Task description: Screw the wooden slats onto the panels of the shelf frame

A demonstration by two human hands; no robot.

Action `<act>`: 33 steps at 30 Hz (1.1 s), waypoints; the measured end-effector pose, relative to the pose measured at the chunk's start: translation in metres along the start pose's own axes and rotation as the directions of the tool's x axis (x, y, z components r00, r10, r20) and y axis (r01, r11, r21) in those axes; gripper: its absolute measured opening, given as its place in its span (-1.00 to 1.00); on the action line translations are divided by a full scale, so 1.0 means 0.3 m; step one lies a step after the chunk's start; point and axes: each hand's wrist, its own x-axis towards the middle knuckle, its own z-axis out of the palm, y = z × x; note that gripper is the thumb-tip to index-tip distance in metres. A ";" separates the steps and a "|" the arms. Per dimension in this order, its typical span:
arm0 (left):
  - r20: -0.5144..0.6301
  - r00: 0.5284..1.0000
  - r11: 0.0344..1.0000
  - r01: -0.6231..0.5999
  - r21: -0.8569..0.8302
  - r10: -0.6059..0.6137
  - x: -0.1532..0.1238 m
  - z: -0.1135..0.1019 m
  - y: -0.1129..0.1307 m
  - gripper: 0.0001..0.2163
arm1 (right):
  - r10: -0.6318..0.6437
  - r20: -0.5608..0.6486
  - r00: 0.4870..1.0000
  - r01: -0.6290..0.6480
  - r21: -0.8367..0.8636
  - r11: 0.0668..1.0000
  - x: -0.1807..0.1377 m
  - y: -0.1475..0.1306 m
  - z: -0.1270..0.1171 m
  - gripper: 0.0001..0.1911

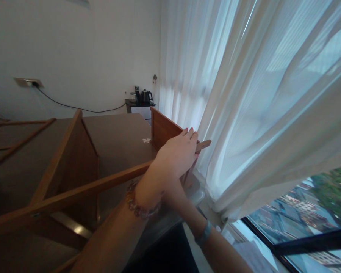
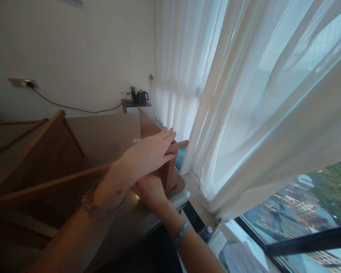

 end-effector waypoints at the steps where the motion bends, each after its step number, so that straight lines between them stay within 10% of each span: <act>1: -0.011 1.000 1.000 -0.002 0.007 0.003 0.001 0.004 -0.002 -0.49 | 0.009 -0.026 1.000 -0.009 0.022 1.000 -0.017 0.007 0.009 -0.73; 6: 0.006 1.000 1.000 0.016 0.024 -0.016 0.001 0.001 -0.005 -0.50 | 0.112 -0.393 0.913 -0.032 0.204 0.979 -0.097 0.044 0.004 -0.65; 11: 0.028 1.000 1.000 0.004 0.025 -0.005 0.004 0.001 -0.022 -0.47 | 0.138 -0.721 0.679 0.068 0.249 0.966 -0.158 0.090 -0.100 -0.62; 17: 0.034 0.999 0.999 0.032 0.031 -0.033 0.004 -0.001 -0.030 -0.45 | 0.289 -0.847 0.446 0.017 0.331 0.944 -0.117 0.191 -0.236 -0.70; 26: 0.029 0.998 0.996 0.048 0.070 -0.050 -0.005 -0.014 -0.023 -0.45 | 0.388 -0.758 0.524 0.055 0.485 0.873 -0.027 0.219 -0.291 -0.70; 33: 0.045 0.997 0.995 0.064 0.081 -0.068 -0.005 -0.012 -0.028 -0.43 | 0.258 -0.766 0.589 0.102 0.387 0.916 -0.171 0.173 -0.075 -0.74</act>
